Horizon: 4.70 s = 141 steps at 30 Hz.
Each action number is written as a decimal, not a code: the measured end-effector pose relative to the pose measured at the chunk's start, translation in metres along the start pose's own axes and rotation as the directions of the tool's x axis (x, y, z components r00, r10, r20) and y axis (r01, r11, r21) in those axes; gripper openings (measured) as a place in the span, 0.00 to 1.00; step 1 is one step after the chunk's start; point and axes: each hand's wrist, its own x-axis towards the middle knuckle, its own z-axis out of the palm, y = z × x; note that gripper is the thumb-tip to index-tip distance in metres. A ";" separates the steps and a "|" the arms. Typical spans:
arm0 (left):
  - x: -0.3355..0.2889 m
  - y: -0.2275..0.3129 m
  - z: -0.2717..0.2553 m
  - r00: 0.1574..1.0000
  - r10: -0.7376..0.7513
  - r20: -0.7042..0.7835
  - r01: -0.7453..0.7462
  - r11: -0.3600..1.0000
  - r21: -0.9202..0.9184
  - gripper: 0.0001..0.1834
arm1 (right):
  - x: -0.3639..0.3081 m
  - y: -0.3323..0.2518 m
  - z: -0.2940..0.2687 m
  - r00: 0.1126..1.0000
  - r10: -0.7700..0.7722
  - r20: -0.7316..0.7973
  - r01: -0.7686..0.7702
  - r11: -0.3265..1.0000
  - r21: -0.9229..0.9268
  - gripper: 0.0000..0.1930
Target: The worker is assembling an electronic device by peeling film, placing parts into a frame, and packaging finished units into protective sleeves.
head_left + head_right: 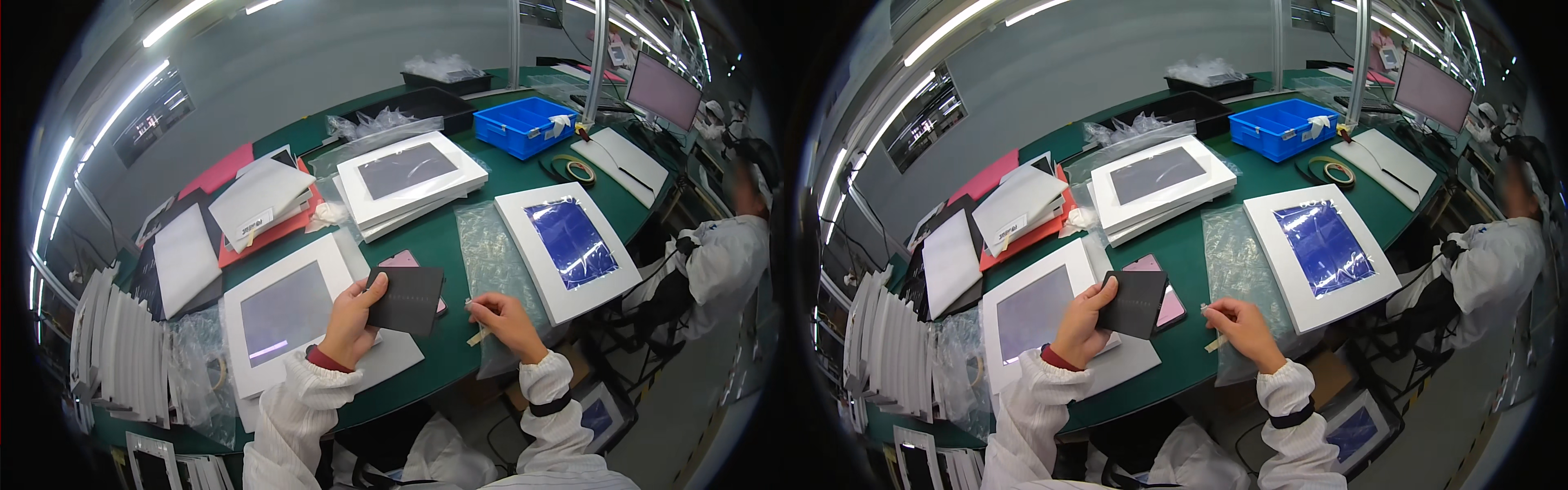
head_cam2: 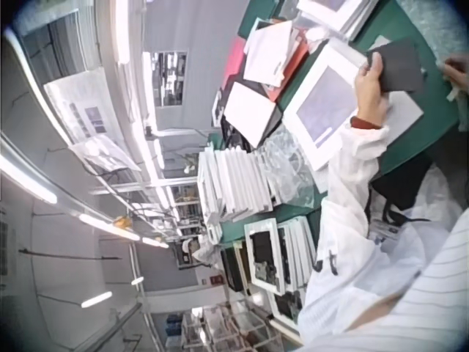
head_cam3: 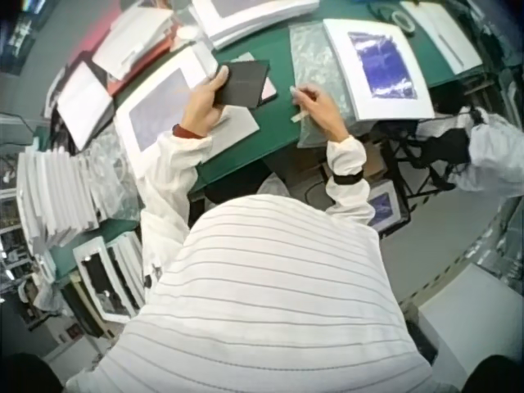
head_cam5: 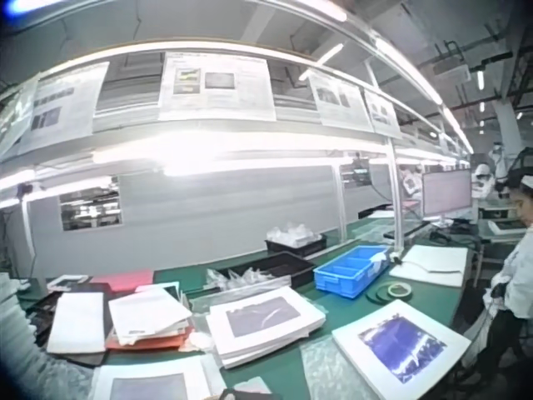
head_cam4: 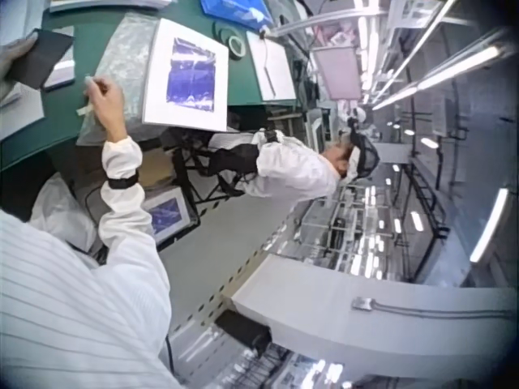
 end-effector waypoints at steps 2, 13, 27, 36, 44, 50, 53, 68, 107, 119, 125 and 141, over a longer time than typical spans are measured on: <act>0.005 -0.002 -0.001 0.997 -0.064 0.041 0.065 0.998 -0.021 0.19 | 0.000 0.001 -0.003 0.999 0.023 0.031 -0.024 0.999 0.038 0.11; 0.025 -0.014 0.016 0.990 -0.033 -0.135 0.018 0.993 -0.113 0.17 | 0.003 0.007 -0.006 0.998 -0.006 0.060 -0.002 0.991 0.132 0.11; 0.052 -0.052 0.050 0.978 -0.143 -0.152 0.114 0.976 -0.185 0.14 | 0.003 0.004 -0.007 0.995 0.005 0.098 -0.015 0.995 0.101 0.11; 0.062 -0.076 0.052 0.997 -0.027 -0.070 0.015 0.985 -0.171 0.18 | 0.001 0.004 -0.005 0.996 0.029 0.082 -0.036 0.996 0.081 0.11; 0.059 -0.079 0.067 0.981 0.123 -0.152 -0.146 0.978 -0.151 0.26 | 0.002 0.005 -0.004 0.998 0.029 0.061 -0.032 0.998 0.047 0.12; 0.058 -0.078 0.067 0.960 0.218 -0.177 -0.239 0.965 -0.107 0.27 | 0.001 0.005 -0.003 0.999 0.003 0.042 -0.005 0.999 0.048 0.12; 0.052 -0.078 0.072 0.961 0.214 -0.174 -0.237 0.964 -0.121 0.27 | 0.002 0.006 -0.002 1.000 -0.004 0.031 0.002 0.998 0.056 0.12; 0.062 -0.083 0.061 0.980 0.142 -0.142 -0.165 0.973 -0.160 0.24 | 0.003 0.000 0.000 1.000 0.028 0.008 -0.028 0.999 0.015 0.13; 0.044 -0.065 0.070 0.982 0.174 0.071 -0.172 0.985 -0.032 0.32 | 0.024 -0.017 0.039 0.880 -0.443 -0.171 0.288 0.784 -0.550 0.51; -0.043 0.014 0.020 0.938 0.347 0.003 -0.343 0.927 0.153 0.38 | 0.044 -0.021 0.050 0.896 -0.353 -0.272 0.081 0.729 -0.680 0.45; -0.143 0.049 -0.046 0.925 0.381 -0.016 -0.354 0.874 0.333 0.31 | 0.051 -0.004 0.053 0.896 -0.322 -0.304 0.011 0.703 -0.711 0.46; -0.255 0.053 -0.124 0.890 -0.332 0.312 -0.194 0.344 0.919 0.15 | -0.056 0.001 0.061 0.620 -0.393 -0.679 0.288 0.919 -0.270 0.09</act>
